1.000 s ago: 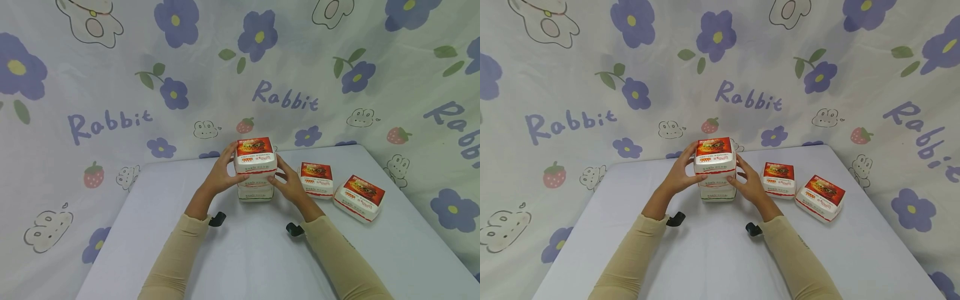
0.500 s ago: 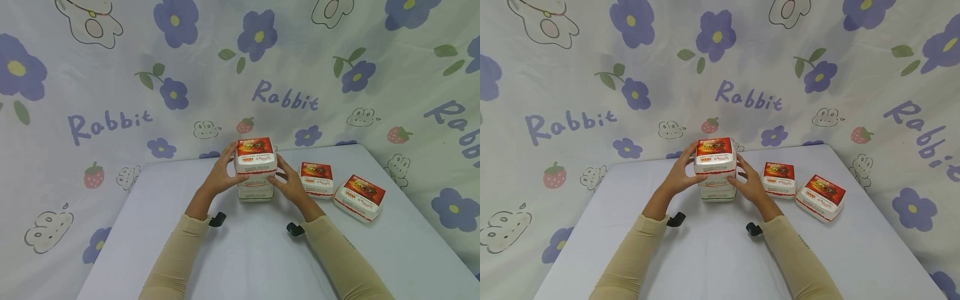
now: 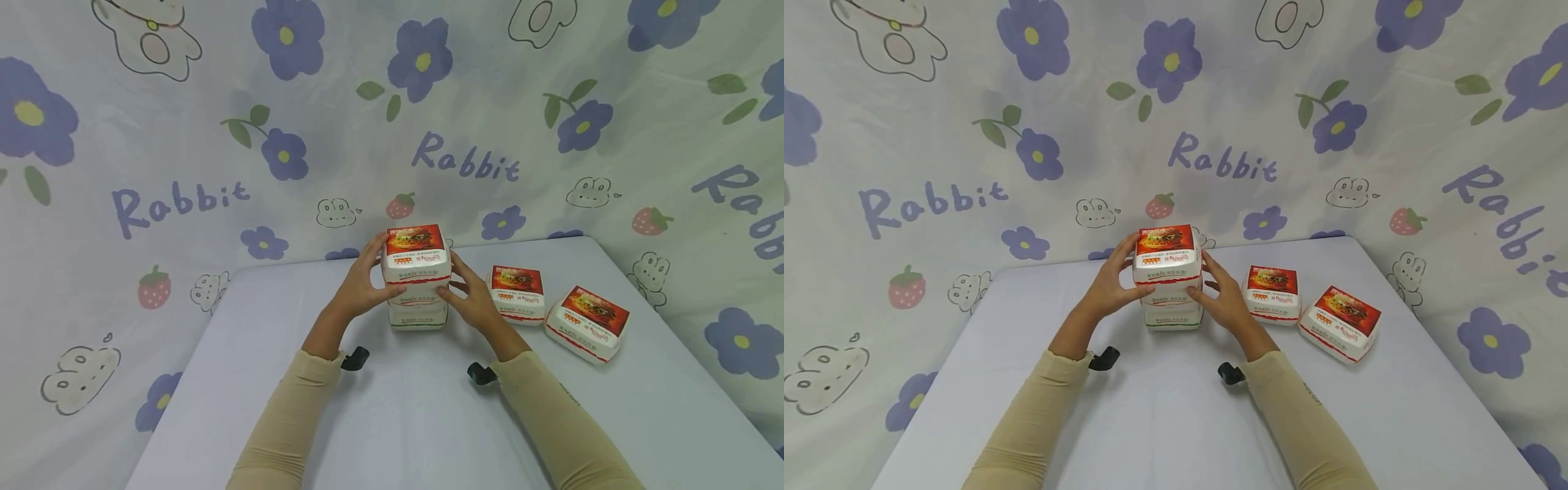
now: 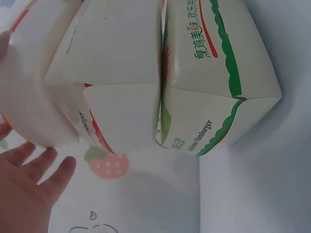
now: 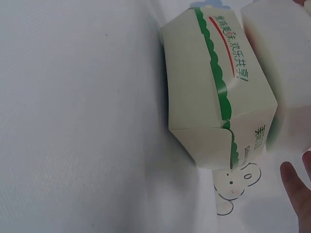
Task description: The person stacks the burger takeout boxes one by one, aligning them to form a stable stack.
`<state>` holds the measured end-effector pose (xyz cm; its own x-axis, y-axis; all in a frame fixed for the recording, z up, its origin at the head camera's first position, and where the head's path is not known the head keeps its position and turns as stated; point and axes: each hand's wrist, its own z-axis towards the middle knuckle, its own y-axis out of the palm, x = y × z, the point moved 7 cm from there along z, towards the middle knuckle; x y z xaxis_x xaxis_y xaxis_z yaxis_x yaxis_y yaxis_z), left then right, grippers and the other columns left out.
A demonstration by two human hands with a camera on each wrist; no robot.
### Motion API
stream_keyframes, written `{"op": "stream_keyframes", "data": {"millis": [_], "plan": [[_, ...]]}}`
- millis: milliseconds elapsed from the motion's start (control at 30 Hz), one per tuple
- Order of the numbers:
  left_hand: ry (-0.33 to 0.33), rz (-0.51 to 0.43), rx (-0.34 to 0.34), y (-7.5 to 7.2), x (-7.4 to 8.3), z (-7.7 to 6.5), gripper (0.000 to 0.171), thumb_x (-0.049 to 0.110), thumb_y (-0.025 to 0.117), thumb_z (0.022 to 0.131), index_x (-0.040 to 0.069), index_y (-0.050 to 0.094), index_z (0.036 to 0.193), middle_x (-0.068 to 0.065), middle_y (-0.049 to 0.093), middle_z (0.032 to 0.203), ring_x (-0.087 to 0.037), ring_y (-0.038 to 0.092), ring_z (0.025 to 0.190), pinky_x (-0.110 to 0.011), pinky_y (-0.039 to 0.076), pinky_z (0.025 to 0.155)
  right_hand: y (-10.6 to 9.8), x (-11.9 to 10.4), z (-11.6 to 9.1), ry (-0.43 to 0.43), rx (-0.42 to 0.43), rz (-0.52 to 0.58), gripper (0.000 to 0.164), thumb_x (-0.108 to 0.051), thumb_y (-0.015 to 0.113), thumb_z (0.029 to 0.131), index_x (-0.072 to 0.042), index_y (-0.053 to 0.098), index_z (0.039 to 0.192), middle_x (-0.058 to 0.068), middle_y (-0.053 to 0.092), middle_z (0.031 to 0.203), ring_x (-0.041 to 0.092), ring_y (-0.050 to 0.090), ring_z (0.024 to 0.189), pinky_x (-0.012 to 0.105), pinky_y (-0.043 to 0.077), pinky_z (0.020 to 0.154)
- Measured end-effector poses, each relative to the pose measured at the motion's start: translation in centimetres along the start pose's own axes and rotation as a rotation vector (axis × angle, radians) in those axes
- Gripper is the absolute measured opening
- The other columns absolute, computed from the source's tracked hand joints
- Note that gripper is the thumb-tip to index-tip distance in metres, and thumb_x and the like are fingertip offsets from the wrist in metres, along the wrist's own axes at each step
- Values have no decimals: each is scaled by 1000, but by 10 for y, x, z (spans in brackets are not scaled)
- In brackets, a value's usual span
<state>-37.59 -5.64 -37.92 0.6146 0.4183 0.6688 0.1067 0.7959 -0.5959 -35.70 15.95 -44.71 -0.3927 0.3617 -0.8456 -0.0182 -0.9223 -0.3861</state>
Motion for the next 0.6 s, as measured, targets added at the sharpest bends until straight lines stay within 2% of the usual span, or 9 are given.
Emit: {"op": "stream_keyframes", "data": {"millis": [333,467,600], "plan": [[-2,8,4,1,0,-1,103,41,82,75,23,20,156,10,17,159,-11,21,143,-39,38,107,1,3,1,16,-5,3,84,-51,67,88,-41,18,155,-14,28,155,22,35,138,47,43,102],[-1,12,7,1,-1,-1,106,41,83,74,21,18,157,6,18,160,-14,25,142,-40,37,107,1,3,0,11,-4,9,84,-48,67,88,-36,19,156,-11,31,154,22,36,138,48,43,102],[-4,7,11,1,-2,-2,107,42,83,74,22,17,157,6,20,159,-16,27,141,-41,38,107,0,4,0,13,-2,12,83,-46,68,88,-38,19,155,-9,30,155,24,36,138,48,42,102]]}}
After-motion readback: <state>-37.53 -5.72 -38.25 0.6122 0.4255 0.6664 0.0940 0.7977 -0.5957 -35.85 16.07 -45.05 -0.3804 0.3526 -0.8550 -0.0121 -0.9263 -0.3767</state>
